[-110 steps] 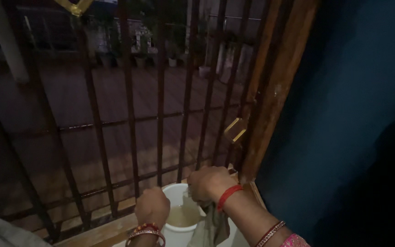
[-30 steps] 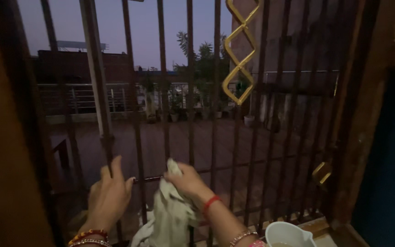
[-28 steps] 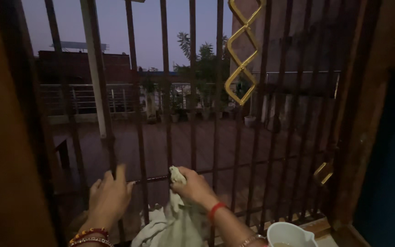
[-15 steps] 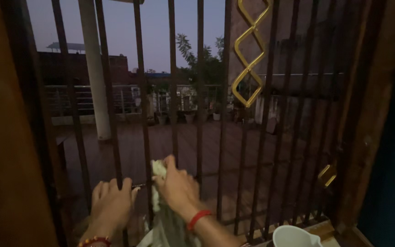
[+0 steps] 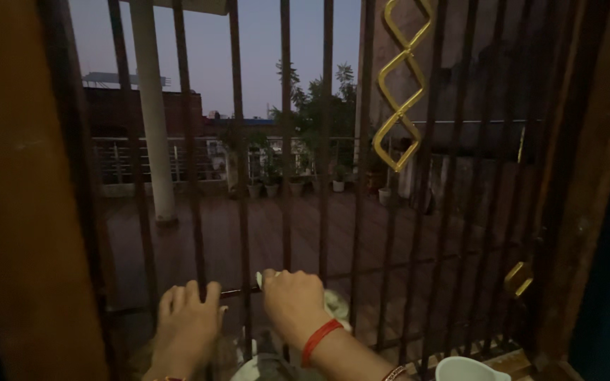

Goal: The person wipes the vertical bars and decorative elements of a metal window grille using a light green cloth. The person repeatedly dips the cloth into a white bucket of water and continues wiping different sections of the grille.

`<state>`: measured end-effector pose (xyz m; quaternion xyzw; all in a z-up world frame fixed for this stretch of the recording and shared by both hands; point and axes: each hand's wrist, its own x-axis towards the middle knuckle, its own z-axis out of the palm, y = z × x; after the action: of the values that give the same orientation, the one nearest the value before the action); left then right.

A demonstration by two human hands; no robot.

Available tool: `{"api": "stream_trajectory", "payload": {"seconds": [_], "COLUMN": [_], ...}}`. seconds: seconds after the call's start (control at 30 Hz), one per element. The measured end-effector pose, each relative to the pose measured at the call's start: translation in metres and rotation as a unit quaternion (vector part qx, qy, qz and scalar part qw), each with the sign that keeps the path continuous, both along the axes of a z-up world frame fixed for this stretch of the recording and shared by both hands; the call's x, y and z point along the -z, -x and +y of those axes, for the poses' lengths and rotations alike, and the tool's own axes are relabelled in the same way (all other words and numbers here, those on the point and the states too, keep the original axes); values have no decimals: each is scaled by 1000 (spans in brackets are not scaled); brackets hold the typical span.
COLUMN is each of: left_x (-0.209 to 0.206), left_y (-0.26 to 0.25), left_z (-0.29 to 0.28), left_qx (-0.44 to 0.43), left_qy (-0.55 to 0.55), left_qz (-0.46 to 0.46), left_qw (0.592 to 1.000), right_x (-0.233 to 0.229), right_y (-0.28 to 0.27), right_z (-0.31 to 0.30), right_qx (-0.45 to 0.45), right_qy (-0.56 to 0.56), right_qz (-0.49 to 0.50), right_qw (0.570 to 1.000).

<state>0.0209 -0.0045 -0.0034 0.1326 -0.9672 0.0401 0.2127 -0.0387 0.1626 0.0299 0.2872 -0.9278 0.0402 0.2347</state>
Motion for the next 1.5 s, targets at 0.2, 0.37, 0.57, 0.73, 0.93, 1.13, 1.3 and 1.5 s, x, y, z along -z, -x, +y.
{"api": "stream_trajectory", "payload": {"seconds": [0.2,0.37,0.57,0.73,0.93,1.13,1.3,1.5], "left_x": [1,6,27,37,39,46,27,19], "left_y": [4,-3,10,24,30,30,21,16], "left_z": [-5,-10,-30,-44,-56,-64,-47,-36], "left_qx": [-2,8,122,157,228,177,127,87], "left_qy": [21,45,19,-56,-129,-80,-142,-105], "left_qz": [-35,-36,97,117,192,119,38,18], "left_qw": [999,998,988,979,946,974,981,990], "right_x": [-6,-3,8,17,5,-13,-4,-8], "right_y": [4,-12,-38,-44,-51,-44,-25,-29], "right_z": [4,8,-4,-9,-34,-51,-38,-63], "right_qx": [-82,-144,-140,-154,-190,-176,-90,11], "right_qy": [335,475,469,451,392,295,-5,-121], "right_qz": [-328,-509,-384,-344,-351,-345,-89,-48], "right_qw": [879,703,783,809,829,874,992,991]}}
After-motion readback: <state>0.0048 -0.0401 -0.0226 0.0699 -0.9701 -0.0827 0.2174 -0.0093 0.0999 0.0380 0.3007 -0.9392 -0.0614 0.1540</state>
